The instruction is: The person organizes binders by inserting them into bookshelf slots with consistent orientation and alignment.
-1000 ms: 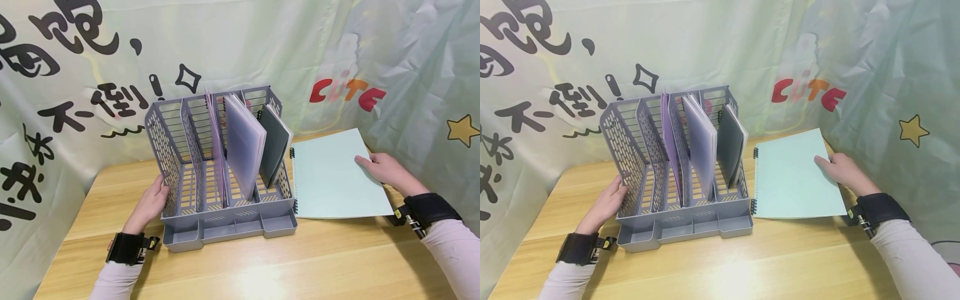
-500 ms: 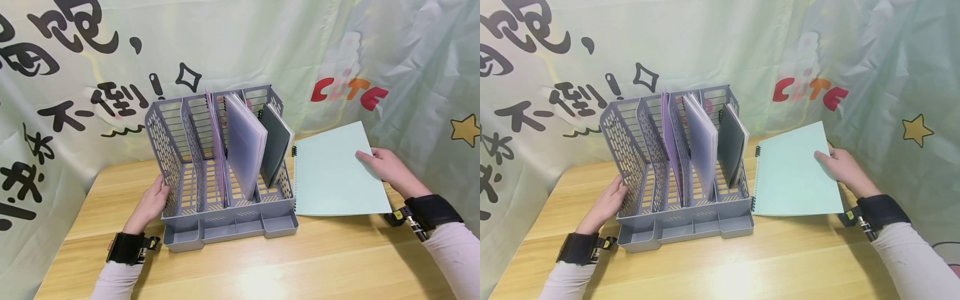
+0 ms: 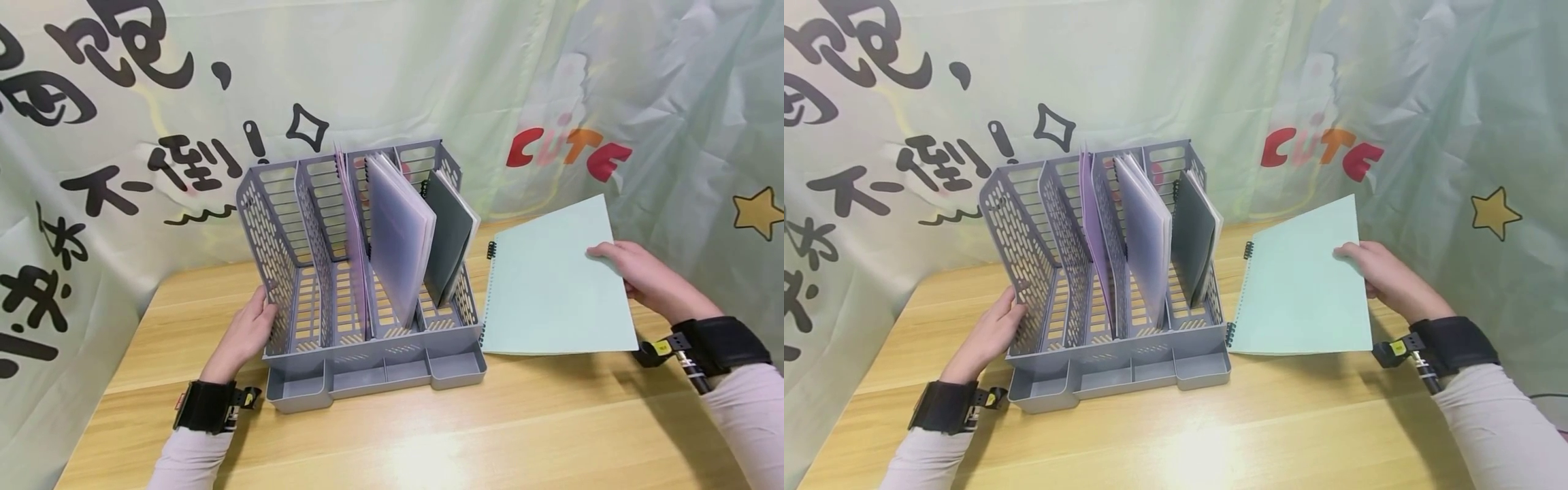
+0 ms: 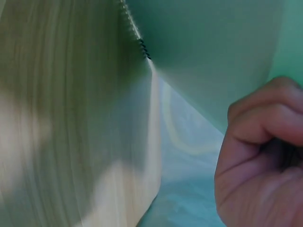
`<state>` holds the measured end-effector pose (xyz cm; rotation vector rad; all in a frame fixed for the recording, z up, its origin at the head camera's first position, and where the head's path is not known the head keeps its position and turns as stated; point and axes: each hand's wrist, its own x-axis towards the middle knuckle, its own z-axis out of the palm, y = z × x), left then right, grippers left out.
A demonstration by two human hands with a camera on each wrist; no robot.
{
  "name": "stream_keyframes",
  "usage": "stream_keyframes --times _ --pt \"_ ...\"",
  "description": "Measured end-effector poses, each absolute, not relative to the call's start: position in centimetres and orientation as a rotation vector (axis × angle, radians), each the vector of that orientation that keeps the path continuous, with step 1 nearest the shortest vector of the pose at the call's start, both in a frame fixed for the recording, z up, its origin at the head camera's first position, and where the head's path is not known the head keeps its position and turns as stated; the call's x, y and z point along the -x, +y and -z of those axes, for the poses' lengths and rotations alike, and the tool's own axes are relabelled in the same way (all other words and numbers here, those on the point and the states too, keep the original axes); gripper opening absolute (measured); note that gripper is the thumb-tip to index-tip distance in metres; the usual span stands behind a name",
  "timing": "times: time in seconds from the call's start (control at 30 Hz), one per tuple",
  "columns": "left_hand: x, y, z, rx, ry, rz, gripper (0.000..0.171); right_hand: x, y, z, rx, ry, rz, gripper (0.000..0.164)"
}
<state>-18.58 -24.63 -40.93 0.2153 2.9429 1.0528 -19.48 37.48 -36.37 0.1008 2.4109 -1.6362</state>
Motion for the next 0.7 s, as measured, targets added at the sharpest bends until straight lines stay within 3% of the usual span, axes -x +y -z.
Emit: stream_keyframes --times 0.7 --pt "18.6 -24.6 41.0 -0.214 2.947 -1.054 0.053 18.4 37.7 35.3 -0.075 2.449 1.589 0.035"
